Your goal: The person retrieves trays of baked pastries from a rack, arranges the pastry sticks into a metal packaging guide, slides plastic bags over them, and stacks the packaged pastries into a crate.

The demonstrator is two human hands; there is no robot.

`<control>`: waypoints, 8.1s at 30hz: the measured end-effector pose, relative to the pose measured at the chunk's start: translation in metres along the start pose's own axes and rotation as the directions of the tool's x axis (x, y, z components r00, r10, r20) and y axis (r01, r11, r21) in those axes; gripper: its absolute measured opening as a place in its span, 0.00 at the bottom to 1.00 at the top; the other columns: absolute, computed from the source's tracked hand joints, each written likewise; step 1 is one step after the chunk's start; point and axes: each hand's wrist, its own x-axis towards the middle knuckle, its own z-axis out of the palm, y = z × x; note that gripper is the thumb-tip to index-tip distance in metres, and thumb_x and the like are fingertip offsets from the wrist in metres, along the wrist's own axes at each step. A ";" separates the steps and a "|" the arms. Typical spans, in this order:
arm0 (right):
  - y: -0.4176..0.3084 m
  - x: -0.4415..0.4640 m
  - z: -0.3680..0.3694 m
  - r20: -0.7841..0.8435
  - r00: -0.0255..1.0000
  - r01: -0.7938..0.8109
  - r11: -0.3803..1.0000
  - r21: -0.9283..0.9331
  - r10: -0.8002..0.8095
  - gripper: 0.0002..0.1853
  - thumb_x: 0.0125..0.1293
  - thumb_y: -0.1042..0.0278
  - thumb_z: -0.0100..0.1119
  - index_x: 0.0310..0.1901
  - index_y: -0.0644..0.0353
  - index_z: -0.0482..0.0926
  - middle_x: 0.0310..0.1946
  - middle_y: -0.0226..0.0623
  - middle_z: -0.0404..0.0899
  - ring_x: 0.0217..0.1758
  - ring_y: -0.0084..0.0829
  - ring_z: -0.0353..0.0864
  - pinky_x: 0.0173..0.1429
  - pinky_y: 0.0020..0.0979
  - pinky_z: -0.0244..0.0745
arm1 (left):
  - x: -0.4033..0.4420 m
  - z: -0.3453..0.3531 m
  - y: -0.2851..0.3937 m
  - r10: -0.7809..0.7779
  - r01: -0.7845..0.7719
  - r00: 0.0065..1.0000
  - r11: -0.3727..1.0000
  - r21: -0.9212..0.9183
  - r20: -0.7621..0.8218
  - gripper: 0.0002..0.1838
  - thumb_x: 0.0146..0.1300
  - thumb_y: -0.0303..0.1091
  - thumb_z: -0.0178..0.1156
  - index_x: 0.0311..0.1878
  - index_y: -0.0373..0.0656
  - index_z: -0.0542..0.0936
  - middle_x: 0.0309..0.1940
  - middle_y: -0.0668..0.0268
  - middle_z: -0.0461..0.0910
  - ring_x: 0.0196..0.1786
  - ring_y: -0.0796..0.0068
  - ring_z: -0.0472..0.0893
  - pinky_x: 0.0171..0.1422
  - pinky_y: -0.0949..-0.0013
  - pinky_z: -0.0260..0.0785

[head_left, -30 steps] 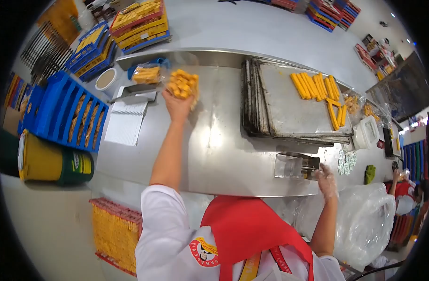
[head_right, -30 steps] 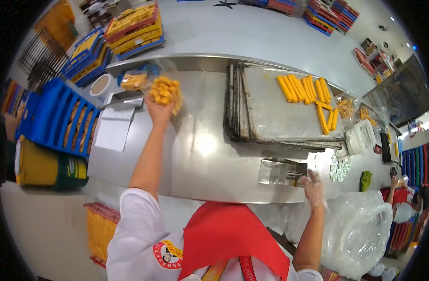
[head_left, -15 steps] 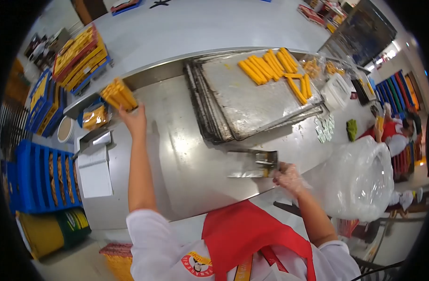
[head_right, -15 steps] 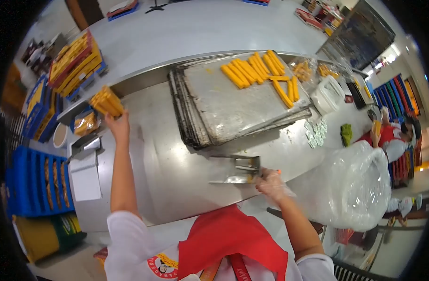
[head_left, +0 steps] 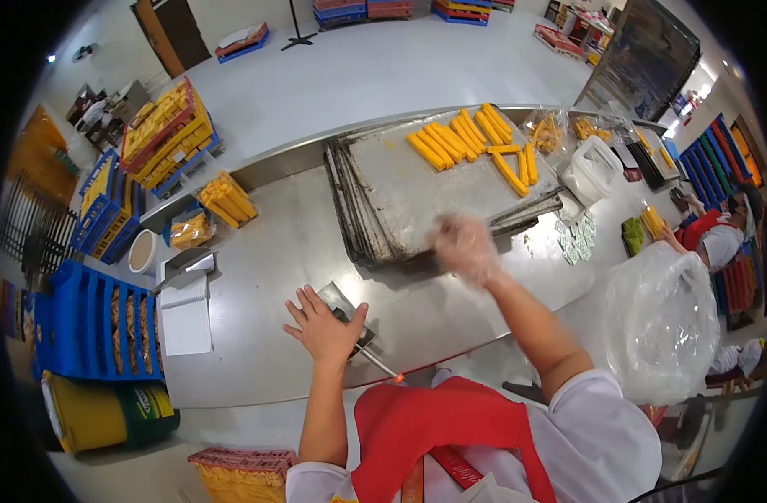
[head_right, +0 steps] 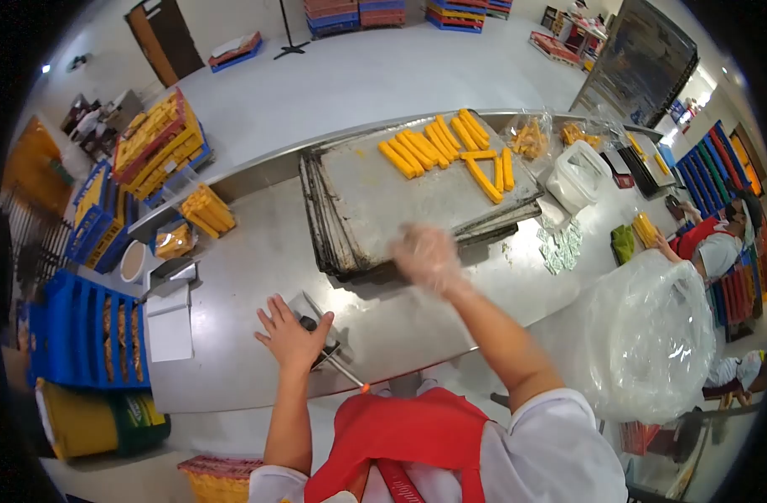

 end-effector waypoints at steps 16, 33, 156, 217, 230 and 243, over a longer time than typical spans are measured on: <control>0.013 0.147 -0.047 -0.115 0.990 -0.121 0.877 -0.464 0.075 0.37 0.56 0.40 0.65 0.56 0.65 0.79 0.56 0.48 0.81 0.64 0.43 0.78 0.67 0.38 0.71 | -0.056 -0.007 -0.022 -0.084 0.073 0.994 0.989 0.125 0.077 0.63 0.44 0.71 0.69 0.81 0.57 0.53 0.80 0.49 0.48 0.79 0.27 0.43 0.71 0.18 0.42; 0.063 -0.011 -0.032 0.512 0.779 -0.242 0.580 0.778 -0.362 0.36 0.44 0.65 0.65 0.57 0.78 0.77 0.45 0.45 0.84 0.46 0.33 0.81 0.57 0.35 0.74 | -0.047 0.002 -0.028 0.500 -0.501 0.865 0.857 -0.119 -0.044 0.54 0.33 0.44 0.77 0.71 0.61 0.68 0.70 0.60 0.65 0.76 0.38 0.55 0.76 0.28 0.48; 0.159 0.273 -0.084 -0.040 0.998 -0.012 0.534 -0.845 -0.040 0.14 0.68 0.65 0.55 0.49 0.54 0.87 0.50 0.40 0.87 0.55 0.41 0.86 0.54 0.39 0.82 | -0.053 0.034 0.060 0.581 -0.575 0.810 0.758 -0.306 -0.082 0.45 0.31 0.41 0.80 0.61 0.49 0.76 0.69 0.52 0.67 0.75 0.35 0.56 0.76 0.41 0.57; 0.184 -0.064 -0.106 0.099 0.983 -0.172 0.582 0.795 0.156 0.37 0.42 0.79 0.66 0.61 0.76 0.76 0.42 0.43 0.85 0.41 0.28 0.83 0.40 0.25 0.75 | -0.043 0.030 0.054 0.696 -0.665 0.717 0.676 -0.317 -0.020 0.45 0.33 0.39 0.79 0.62 0.45 0.75 0.71 0.54 0.66 0.76 0.38 0.55 0.77 0.43 0.57; 0.133 -0.085 0.080 0.172 0.931 0.152 0.771 0.619 -0.321 0.40 0.51 0.65 0.69 0.70 0.62 0.71 0.79 0.45 0.52 0.80 0.40 0.55 0.80 0.38 0.55 | -0.040 0.038 0.051 0.711 -0.682 0.701 0.645 -0.343 -0.056 0.51 0.32 0.39 0.80 0.66 0.46 0.70 0.71 0.55 0.65 0.74 0.37 0.56 0.77 0.44 0.57; 0.056 -0.033 -0.016 -0.460 0.779 0.371 0.904 -0.211 -0.427 0.22 0.59 0.60 0.71 0.54 0.60 0.81 0.49 0.45 0.84 0.54 0.48 0.81 0.58 0.46 0.75 | -0.046 0.049 0.059 0.666 -0.673 0.721 0.608 -0.421 -0.191 0.57 0.35 0.44 0.78 0.73 0.47 0.63 0.75 0.49 0.56 0.76 0.35 0.53 0.78 0.40 0.53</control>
